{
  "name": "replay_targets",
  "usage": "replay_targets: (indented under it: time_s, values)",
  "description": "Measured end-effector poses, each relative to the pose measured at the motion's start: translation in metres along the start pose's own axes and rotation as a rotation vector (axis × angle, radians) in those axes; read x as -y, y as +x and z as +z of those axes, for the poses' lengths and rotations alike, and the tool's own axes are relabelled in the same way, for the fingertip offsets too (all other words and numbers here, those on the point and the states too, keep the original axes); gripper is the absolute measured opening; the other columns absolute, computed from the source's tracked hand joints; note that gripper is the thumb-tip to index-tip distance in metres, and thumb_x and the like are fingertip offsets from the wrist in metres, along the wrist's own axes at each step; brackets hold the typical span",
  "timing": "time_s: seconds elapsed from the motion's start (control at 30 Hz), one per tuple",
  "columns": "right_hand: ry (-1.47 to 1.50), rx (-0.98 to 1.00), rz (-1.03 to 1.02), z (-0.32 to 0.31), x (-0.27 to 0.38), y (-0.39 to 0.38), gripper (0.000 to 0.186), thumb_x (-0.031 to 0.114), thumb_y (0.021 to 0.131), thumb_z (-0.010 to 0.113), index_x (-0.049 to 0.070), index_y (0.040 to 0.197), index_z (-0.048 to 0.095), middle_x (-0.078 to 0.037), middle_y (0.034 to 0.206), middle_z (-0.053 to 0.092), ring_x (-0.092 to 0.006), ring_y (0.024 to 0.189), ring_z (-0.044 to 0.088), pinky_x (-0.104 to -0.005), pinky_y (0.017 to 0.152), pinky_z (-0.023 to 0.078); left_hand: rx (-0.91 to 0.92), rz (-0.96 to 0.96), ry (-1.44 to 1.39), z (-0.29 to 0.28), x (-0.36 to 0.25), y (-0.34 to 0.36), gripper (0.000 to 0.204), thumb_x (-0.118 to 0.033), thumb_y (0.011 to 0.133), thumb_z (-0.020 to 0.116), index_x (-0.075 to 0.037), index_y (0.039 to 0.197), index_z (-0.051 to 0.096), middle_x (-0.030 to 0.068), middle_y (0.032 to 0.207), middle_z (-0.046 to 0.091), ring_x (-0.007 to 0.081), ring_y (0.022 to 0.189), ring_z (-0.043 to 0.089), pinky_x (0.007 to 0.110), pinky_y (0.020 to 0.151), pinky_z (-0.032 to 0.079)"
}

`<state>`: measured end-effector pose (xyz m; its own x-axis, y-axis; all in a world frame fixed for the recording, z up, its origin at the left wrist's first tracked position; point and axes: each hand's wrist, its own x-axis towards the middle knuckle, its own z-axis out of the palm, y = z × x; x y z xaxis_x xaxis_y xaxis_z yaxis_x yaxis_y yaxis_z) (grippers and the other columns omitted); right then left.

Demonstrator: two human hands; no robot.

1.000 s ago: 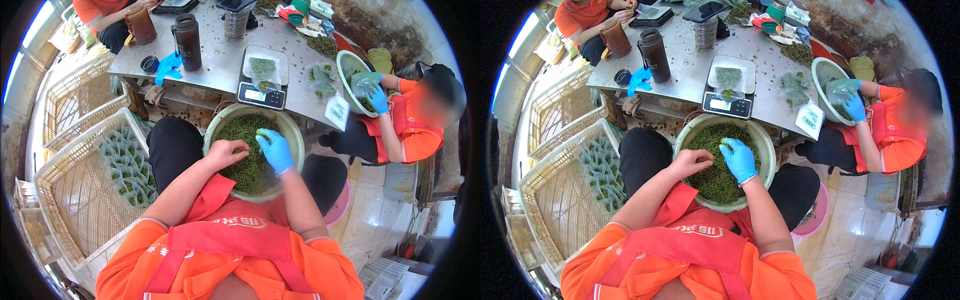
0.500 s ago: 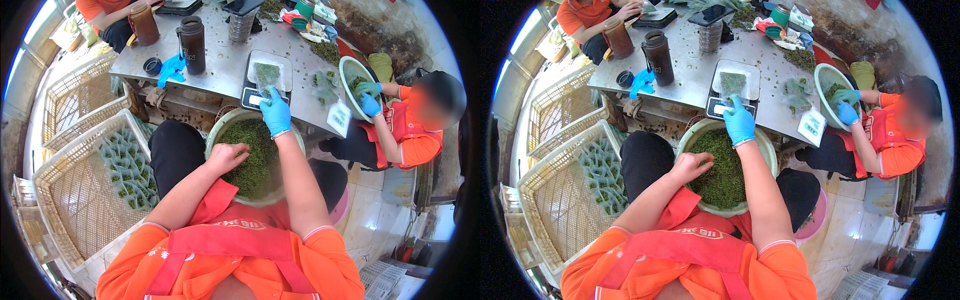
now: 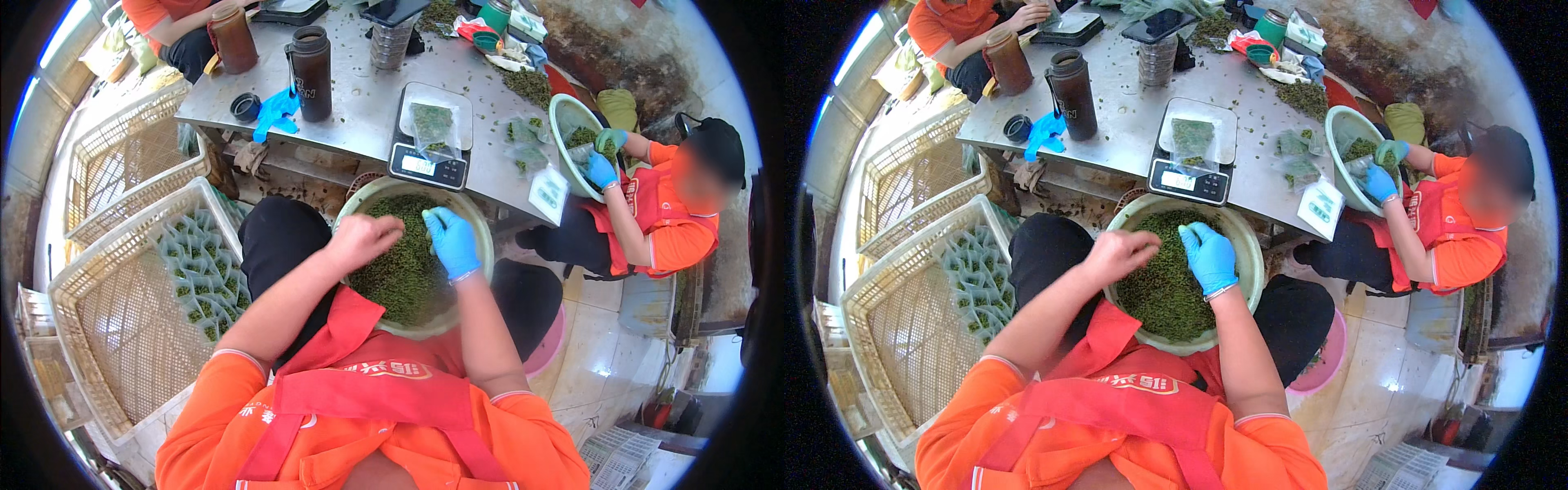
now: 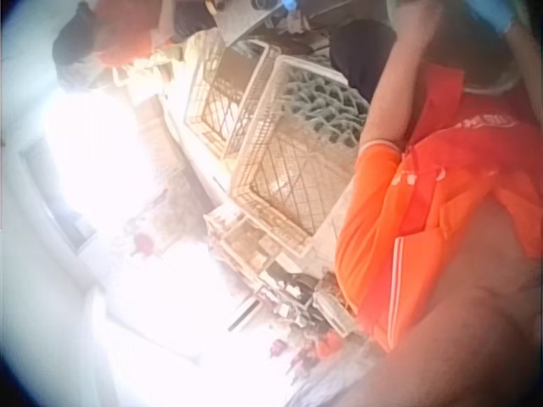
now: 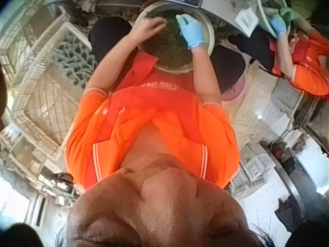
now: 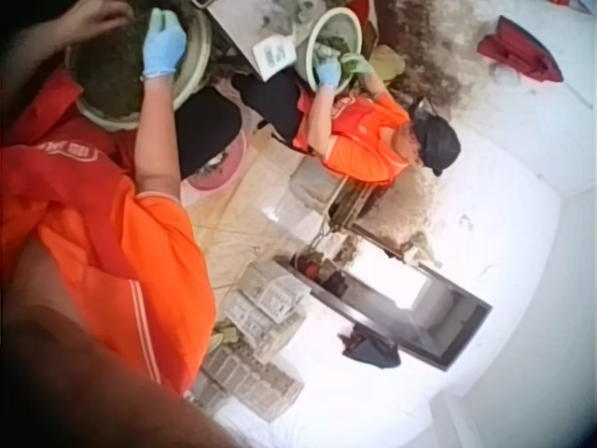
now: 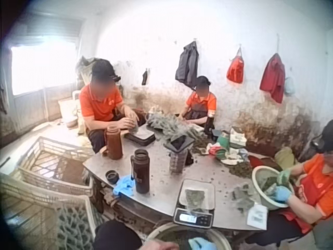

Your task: The person scoops green tea leaves from a bowl into small plastic bags, weighs each bag on a digital scale, and places the filled bags into a crate. The process is repeated continuously.

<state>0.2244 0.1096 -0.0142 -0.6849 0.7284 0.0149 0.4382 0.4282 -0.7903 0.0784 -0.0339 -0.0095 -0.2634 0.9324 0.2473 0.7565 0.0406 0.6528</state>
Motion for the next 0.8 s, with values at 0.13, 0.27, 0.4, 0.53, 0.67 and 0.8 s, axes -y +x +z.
replay_targets:
  time_s: [0.13, 0.27, 0.4, 0.53, 0.67, 0.8]
  values:
    - [0.109, -0.07, -0.001, -0.001, 0.012, 0.015, 0.028, 0.026, 0.083, 0.06, 0.015, 0.109, 0.06, -0.016, 0.076, 0.063, -0.0294, 0.065, 0.061, -0.0373, 0.06, 0.048, -0.269, -0.066, -0.096, -0.023, 0.033, 0.032, 0.018, -0.025, 0.081, 0.062, -0.013, 0.094, 0.064, 0.0114, 0.069, 0.063, 0.0248, 0.061, 0.063, 0.034, 0.056, 0.05]
    - [-0.162, -0.107, -0.07, -0.003, 0.036, 0.049, 0.041, 0.02, 0.082, 0.058, 0.021, 0.122, 0.052, -0.018, 0.07, 0.06, -0.034, 0.064, 0.06, -0.0401, 0.059, 0.048, -0.291, -0.459, -0.269, -0.034, 0.048, 0.04, 0.02, -0.025, 0.085, 0.058, -0.012, 0.099, 0.063, 0.0053, 0.074, 0.067, 0.0173, 0.067, 0.065, 0.03, 0.062, 0.05]
    - [-0.244, -0.142, -0.08, -0.002, 0.028, 0.062, 0.034, 0.021, 0.081, 0.057, 0.019, 0.115, 0.055, -0.018, 0.071, 0.06, -0.0351, 0.065, 0.06, -0.0411, 0.058, 0.048, -0.227, -0.315, -0.104, -0.025, 0.048, 0.034, 0.023, -0.023, 0.084, 0.061, -0.009, 0.102, 0.061, 0.0039, 0.072, 0.067, 0.0102, 0.061, 0.063, 0.024, 0.06, 0.05]
    - [-0.043, -0.219, -0.106, -0.008, 0.032, 0.03, 0.02, 0.015, 0.081, 0.062, 0.01, 0.1, 0.062, -0.012, 0.073, 0.064, -0.0256, 0.064, 0.062, -0.0345, 0.058, 0.048, -0.275, -0.309, -0.11, -0.024, 0.049, 0.034, 0.022, -0.021, 0.084, 0.061, -0.009, 0.102, 0.062, 0.0044, 0.073, 0.068, 0.0107, 0.063, 0.065, 0.025, 0.06, 0.05]
    - [0.056, -0.355, -0.288, 0.001, 0.032, 0.024, 0.023, 0.009, 0.081, 0.062, 0.005, 0.104, 0.063, -0.01, 0.101, 0.064, -0.02, 0.079, 0.064, -0.0295, 0.069, 0.049, -0.297, -0.334, -0.164, -0.023, 0.044, 0.038, 0.021, -0.021, 0.084, 0.061, -0.009, 0.101, 0.062, 0.004, 0.074, 0.068, 0.011, 0.063, 0.065, 0.025, 0.059, 0.05]
    - [-0.192, -0.393, -0.429, 0.009, 0.036, 0.047, 0.032, 0.014, 0.083, 0.058, 0.01, 0.114, 0.058, -0.013, 0.118, 0.057, -0.0285, 0.088, 0.064, -0.0338, 0.073, 0.052, -0.307, -0.304, -0.121, -0.017, 0.043, 0.036, 0.021, -0.02, 0.084, 0.061, -0.008, 0.101, 0.062, 0.0037, 0.074, 0.068, 0.011, 0.064, 0.065, 0.025, 0.06, 0.05]
